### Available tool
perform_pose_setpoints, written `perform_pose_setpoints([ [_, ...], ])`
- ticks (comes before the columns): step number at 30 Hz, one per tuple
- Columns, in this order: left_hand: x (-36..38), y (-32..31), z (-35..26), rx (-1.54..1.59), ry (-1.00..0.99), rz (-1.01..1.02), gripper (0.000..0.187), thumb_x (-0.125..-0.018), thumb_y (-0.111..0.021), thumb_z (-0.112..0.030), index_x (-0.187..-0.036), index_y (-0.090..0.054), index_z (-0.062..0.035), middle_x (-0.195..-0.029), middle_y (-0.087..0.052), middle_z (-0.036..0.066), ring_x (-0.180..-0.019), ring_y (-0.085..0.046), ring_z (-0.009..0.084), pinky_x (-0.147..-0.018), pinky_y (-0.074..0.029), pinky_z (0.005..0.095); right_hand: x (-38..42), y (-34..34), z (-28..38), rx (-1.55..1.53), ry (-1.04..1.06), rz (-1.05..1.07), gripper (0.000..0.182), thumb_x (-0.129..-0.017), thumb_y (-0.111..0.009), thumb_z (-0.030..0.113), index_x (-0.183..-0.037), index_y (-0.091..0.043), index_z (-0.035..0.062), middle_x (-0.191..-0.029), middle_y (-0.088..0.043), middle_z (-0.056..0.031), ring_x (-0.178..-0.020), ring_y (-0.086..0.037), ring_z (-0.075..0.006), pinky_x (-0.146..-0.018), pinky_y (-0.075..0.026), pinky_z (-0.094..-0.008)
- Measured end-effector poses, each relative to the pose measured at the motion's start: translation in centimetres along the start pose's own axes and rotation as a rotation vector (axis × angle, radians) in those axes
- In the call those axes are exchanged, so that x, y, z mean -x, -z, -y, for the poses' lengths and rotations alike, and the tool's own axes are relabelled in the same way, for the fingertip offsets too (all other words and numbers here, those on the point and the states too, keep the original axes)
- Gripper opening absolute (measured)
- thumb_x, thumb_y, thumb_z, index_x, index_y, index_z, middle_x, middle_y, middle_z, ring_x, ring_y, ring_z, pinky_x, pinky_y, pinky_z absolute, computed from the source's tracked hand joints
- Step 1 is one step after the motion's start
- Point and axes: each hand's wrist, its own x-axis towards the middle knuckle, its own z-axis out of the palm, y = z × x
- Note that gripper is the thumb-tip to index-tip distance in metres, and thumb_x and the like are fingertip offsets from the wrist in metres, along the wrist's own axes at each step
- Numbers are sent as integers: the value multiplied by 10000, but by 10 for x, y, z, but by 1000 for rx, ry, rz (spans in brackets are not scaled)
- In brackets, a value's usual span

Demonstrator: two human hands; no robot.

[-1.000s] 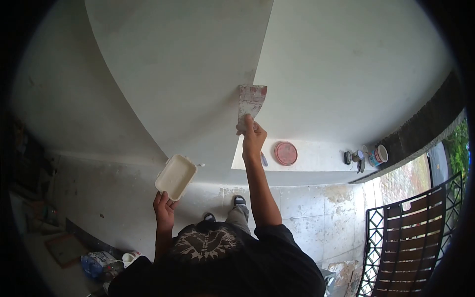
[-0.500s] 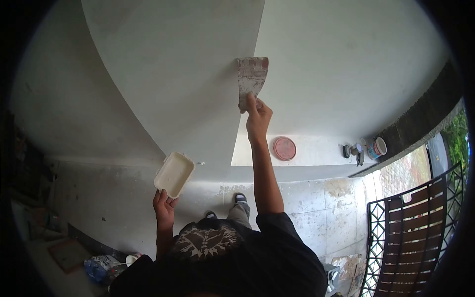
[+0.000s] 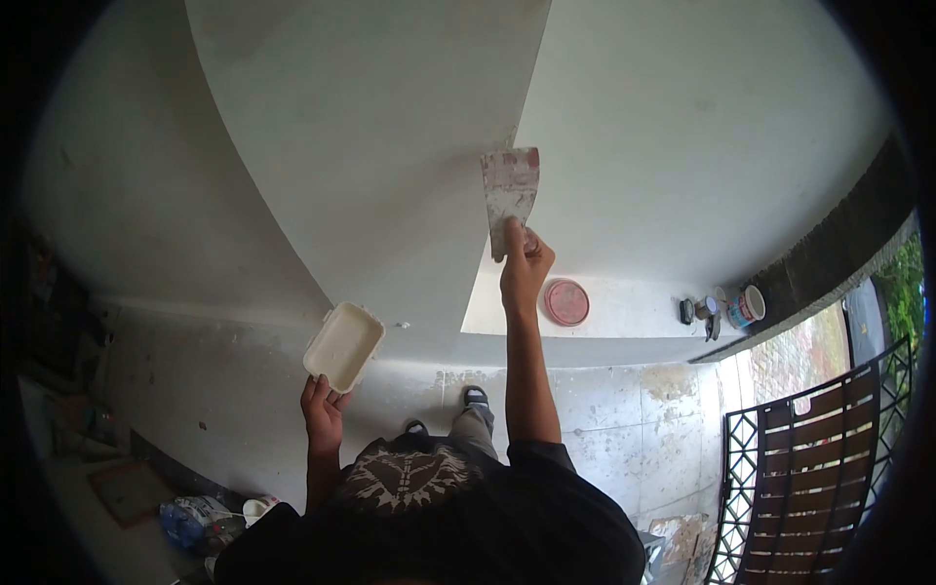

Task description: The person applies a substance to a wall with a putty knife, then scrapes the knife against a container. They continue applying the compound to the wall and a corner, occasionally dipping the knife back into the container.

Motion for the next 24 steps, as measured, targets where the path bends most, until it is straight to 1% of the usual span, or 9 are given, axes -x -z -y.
perform_pose_setpoints([
  [1,0,-1,0,-8,9,5,502,-947,-556,-246,-1377,-401,-39,-1261,-561,106,-1112,-599,264,-924,-496,392,-6,-6,17,4,-3,-13,329,-941,-603,236,-671,-562,51,-606,-500,-8,-529,-448,-98,-510,-344,-269],
  [3,-1,0,1,-12,-5,-2,506,-947,-555,-246,-1386,-397,-52,-1269,-556,103,-1110,-600,262,-918,-499,387,-14,-20,46,34,79,-71,317,-927,-588,203,-658,-553,39,-599,-500,-18,-505,-440,-107,-487,-340,-280],
  [4,-1,-1,1,-16,-2,0,506,-947,-555,-246,-1386,-397,-52,-1269,-556,103,-1110,-600,262,-918,-499,387,-16,-25,55,35,78,-77,317,-927,-588,203,-658,-553,39,-599,-500,-18,-505,-440,-107,-487,-340,-280],
  [6,-1,-2,2,41,-12,-31,476,-935,-561,-207,-1349,-417,-21,-1222,-564,122,-1100,-596,251,-898,-504,387,-17,-35,64,24,115,-89,294,-908,-572,181,-662,-551,23,-590,-496,-23,-501,-445,-116,-485,-344,-283],
  [7,-1,-2,2,40,-9,-34,476,-935,-561,-207,-1349,-417,-21,-1222,-564,122,-1100,-596,251,-898,-504,387,-19,-40,65,29,108,-124,287,-901,-565,175,-662,-552,17,-586,-496,-29,-492,-443,-124,-490,-347,-284],
  [11,-2,1,3,57,-17,-19,473,-937,-561,-202,-1345,-416,-12,-1226,-559,132,-1105,-596,260,-895,-508,386,-28,-37,51,17,73,-113,271,-893,-568,170,-677,-569,6,-590,-504,-35,-486,-440,-125,-485,-350,-289],
  [17,-2,0,5,50,-7,-21,456,-940,-558,-204,-1331,-424,-11,-1210,-567,136,-1088,-604,254,-894,-506,384,-23,-27,40,38,8,-181,266,-889,-576,169,-682,-575,2,-598,-511,-32,-492,-430,-112,-455,-346,-284],
  [23,-2,-1,4,46,-8,-9,449,-940,-561,-206,-1323,-429,-13,-1200,-575,132,-1080,-607,244,-895,-501,382,-11,-19,26,55,-13,-202,275,-900,-580,172,-677,-569,12,-599,-488,-6,-501,-415,-86,-453,-343,-263],
  [24,-2,0,4,46,-9,0,450,-940,-562,-207,-1324,-428,-13,-1201,-575,131,-1084,-605,245,-904,-496,385,-9,-19,23,70,0,-210,303,-907,-574,184,-661,-563,6,-588,-478,16,-500,-404,-63,-449,-314,-248],
])
